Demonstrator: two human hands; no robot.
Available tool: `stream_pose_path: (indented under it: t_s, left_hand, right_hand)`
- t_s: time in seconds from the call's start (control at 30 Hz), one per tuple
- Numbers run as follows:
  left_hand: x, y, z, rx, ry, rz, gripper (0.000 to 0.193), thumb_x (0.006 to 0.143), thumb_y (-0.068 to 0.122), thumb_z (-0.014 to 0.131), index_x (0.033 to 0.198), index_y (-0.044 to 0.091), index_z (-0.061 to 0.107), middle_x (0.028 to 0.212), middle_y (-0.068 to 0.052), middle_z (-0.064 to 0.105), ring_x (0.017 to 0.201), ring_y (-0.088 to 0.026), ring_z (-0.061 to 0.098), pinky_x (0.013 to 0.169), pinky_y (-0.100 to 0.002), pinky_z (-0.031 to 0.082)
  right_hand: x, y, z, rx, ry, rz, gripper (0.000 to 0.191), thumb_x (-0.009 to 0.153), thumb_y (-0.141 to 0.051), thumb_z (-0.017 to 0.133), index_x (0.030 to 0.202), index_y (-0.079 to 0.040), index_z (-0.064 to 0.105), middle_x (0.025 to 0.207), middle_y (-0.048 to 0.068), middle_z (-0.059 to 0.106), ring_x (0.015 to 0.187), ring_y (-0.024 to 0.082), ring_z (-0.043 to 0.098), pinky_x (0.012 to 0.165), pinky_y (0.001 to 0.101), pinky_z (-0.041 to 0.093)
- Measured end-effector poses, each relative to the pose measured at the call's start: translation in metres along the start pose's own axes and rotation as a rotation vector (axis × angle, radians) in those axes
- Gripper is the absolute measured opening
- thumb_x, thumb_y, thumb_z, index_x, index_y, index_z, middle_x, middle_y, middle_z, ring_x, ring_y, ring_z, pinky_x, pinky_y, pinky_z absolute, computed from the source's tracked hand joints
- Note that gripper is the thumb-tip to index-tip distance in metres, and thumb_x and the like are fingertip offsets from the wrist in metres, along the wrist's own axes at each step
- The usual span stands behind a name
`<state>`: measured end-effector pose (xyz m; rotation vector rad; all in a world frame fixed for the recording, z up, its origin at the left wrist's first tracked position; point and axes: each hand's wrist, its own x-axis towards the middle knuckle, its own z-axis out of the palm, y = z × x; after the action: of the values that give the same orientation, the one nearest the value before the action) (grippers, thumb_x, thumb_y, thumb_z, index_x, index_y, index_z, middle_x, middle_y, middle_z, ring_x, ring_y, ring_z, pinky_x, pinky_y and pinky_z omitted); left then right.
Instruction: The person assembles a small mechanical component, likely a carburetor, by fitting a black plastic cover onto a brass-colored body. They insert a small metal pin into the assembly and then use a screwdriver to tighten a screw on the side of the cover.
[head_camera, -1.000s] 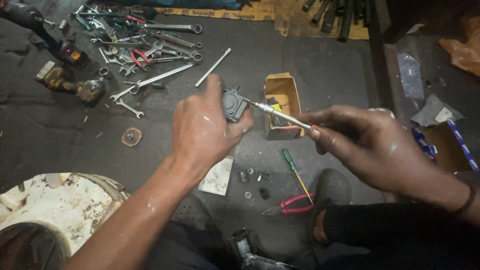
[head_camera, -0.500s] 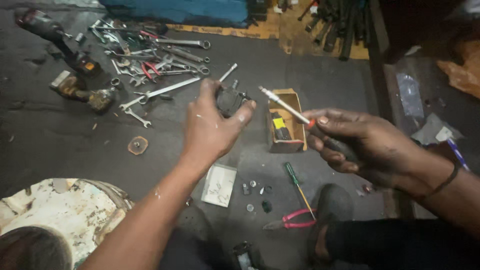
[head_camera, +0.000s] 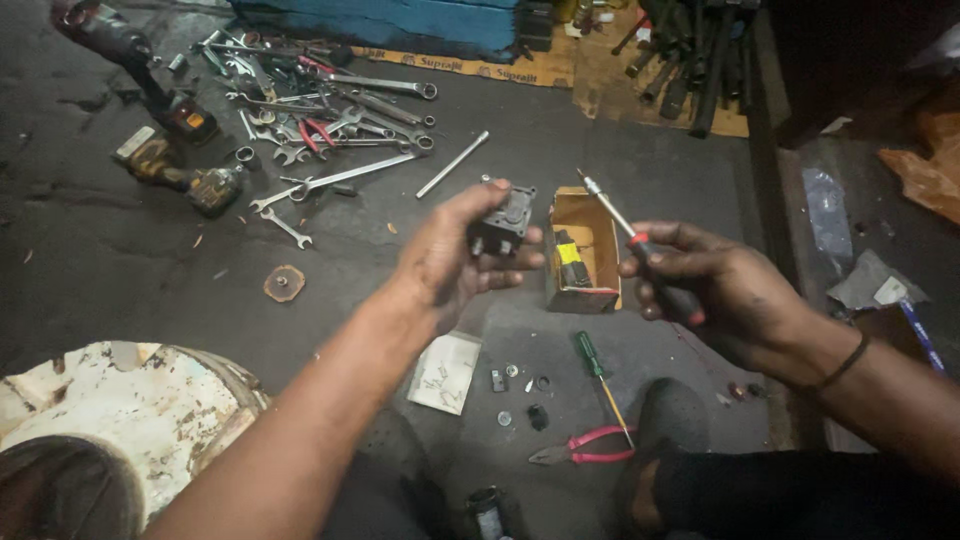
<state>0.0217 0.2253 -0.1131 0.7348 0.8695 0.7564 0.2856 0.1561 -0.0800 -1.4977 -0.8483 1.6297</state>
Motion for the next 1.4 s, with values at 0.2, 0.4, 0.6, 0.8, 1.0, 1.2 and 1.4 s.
stream_pose_path:
  t_s: [0.2,0.4,0.6,0.8,1.0,1.2,1.4]
  left_hand:
    - [-0.01,0.005,0.0,-0.057,0.018,-0.109,0.057,0.089,0.062,0.047,0.115,0.012,0.06,0.087,-0.014,0.078,0.064,-0.023,0.073,0.056,-0.034,0.051]
    - [-0.014,0.002,0.002,-0.024,0.107,-0.129,0.06,0.091,0.063,0.047,0.117,0.01,0.061,0.084,-0.016,0.077,0.057,-0.021,0.07,0.048,-0.031,0.045]
    - [-0.015,-0.003,0.005,0.051,0.093,-0.087,0.058,0.093,0.062,0.048,0.116,0.01,0.06,0.079,-0.012,0.075,0.053,-0.017,0.067,0.043,-0.028,0.042]
    - [-0.016,-0.008,0.007,0.061,0.08,-0.072,0.057,0.091,0.065,0.051,0.118,0.017,0.062,0.076,-0.01,0.074,0.046,-0.013,0.061,0.038,-0.025,0.038]
    - [-0.023,-0.008,0.002,0.083,0.106,-0.045,0.062,0.087,0.069,0.055,0.122,0.017,0.061,0.08,-0.01,0.077,0.046,-0.013,0.06,0.038,-0.026,0.039]
    - [-0.025,0.003,-0.008,0.063,0.188,0.051,0.065,0.083,0.068,0.056,0.12,0.015,0.062,0.079,-0.011,0.078,0.045,-0.016,0.064,0.037,-0.027,0.041]
    - [-0.029,0.003,-0.032,0.116,0.268,0.102,0.069,0.08,0.069,0.06,0.114,0.01,0.065,0.076,-0.011,0.077,0.044,-0.016,0.066,0.035,-0.026,0.042]
  right_hand:
    - [-0.016,0.009,0.018,-0.281,0.096,-0.174,0.047,0.091,-0.002,0.053,0.137,-0.007,0.047,0.103,0.013,0.066,0.075,0.014,0.068,0.061,0.0287,0.06]
    - [-0.038,0.007,0.02,-1.114,0.024,-1.028,0.037,0.094,0.002,0.059,0.13,0.002,0.05,0.116,0.019,0.069,0.1,0.022,0.074,0.084,0.0324,0.066]
    - [-0.05,0.005,0.019,-1.123,0.092,-0.942,0.037,0.091,-0.002,0.064,0.126,0.002,0.056,0.112,0.018,0.071,0.093,0.023,0.076,0.077,0.0309,0.066]
    - [-0.051,0.01,0.017,-0.841,-0.104,-0.989,0.041,0.092,0.002,0.061,0.131,0.002,0.05,0.122,0.022,0.062,0.117,0.029,0.066,0.099,0.0392,0.059]
    - [-0.041,0.013,0.006,-0.312,-0.027,-0.323,0.048,0.1,-0.004,0.054,0.147,-0.01,0.052,0.11,0.014,0.068,0.088,0.025,0.067,0.058,0.0306,0.049]
    - [-0.022,0.07,0.035,0.027,-0.332,0.145,0.034,0.086,-0.009,0.056,0.12,-0.01,0.056,0.088,0.011,0.067,0.081,0.024,0.068,0.072,0.0362,0.058]
    - [0.055,0.176,0.064,-0.391,-0.331,0.425,0.043,0.096,-0.045,0.07,0.08,-0.008,0.055,0.064,0.003,0.055,0.053,0.016,0.053,0.047,0.0316,0.047]
